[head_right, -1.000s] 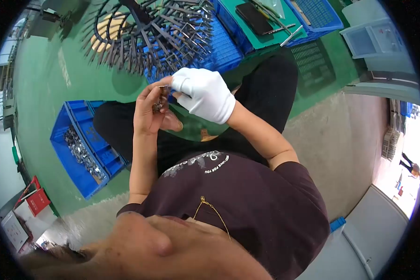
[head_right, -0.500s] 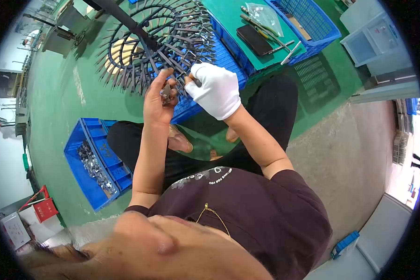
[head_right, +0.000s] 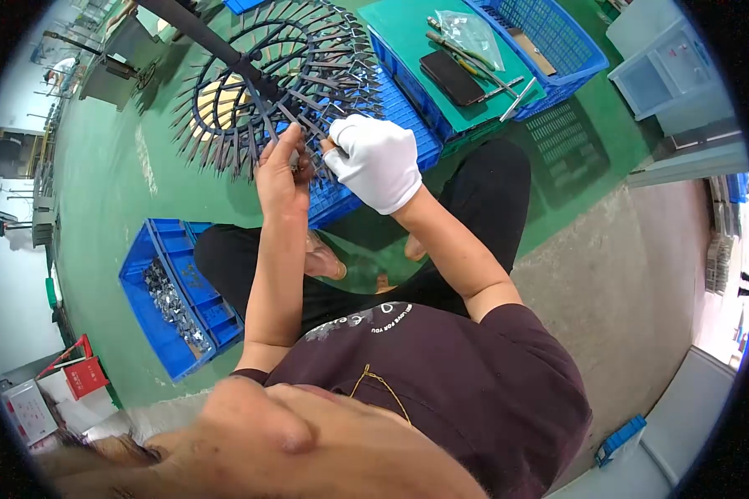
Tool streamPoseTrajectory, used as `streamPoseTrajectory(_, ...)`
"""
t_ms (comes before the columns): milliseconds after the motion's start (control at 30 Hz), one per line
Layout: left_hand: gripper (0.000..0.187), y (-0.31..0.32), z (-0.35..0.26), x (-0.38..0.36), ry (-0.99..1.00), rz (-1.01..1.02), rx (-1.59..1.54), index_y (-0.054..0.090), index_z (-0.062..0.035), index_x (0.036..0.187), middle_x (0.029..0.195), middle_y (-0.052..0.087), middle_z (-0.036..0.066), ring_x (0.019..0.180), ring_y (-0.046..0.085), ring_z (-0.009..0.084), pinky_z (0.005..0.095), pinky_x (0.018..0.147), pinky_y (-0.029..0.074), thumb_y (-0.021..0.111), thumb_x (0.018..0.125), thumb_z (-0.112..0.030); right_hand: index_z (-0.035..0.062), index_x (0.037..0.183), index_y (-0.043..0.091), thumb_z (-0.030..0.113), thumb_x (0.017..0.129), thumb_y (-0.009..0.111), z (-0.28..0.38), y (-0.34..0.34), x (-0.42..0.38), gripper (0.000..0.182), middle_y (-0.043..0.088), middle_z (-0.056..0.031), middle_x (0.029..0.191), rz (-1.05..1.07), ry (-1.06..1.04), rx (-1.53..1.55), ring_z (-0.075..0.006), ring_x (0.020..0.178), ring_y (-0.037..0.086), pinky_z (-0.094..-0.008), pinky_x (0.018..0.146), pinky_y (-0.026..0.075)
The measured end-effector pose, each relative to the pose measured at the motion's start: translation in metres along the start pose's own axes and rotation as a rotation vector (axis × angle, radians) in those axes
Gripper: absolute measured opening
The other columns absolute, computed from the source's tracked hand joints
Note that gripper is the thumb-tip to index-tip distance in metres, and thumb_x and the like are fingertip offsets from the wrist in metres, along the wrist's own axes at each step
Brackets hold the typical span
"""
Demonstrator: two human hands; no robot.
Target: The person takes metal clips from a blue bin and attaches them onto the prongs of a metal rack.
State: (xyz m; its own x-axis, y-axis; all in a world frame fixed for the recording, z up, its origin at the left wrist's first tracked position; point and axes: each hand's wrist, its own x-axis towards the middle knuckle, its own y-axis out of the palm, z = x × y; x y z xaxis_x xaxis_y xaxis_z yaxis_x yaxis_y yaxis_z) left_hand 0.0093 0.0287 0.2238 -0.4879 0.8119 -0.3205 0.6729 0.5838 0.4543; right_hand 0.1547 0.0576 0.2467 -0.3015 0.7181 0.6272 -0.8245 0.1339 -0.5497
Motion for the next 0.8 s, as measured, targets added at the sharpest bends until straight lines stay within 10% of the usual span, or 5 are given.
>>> streamPoseTrajectory(800, 0.012, 0.004, -0.002, 0.0, 0.029, -0.013, 0.01, 0.067, -0.0062, 0.082, 0.06, 0.054, -0.004, 0.046, 0.045, 0.0056, 0.0203, 0.043, 0.029, 0.076, 0.081, -0.013, 0.0108, 0.07, 0.058, 0.019, 0.077, 0.068, 0.001, 0.004, 0.014, 0.015, 0.058, -0.0084, 0.066, 0.119, -0.002, -0.081, -0.0294, 0.06, 0.061, -0.0386, 0.053, 0.048)
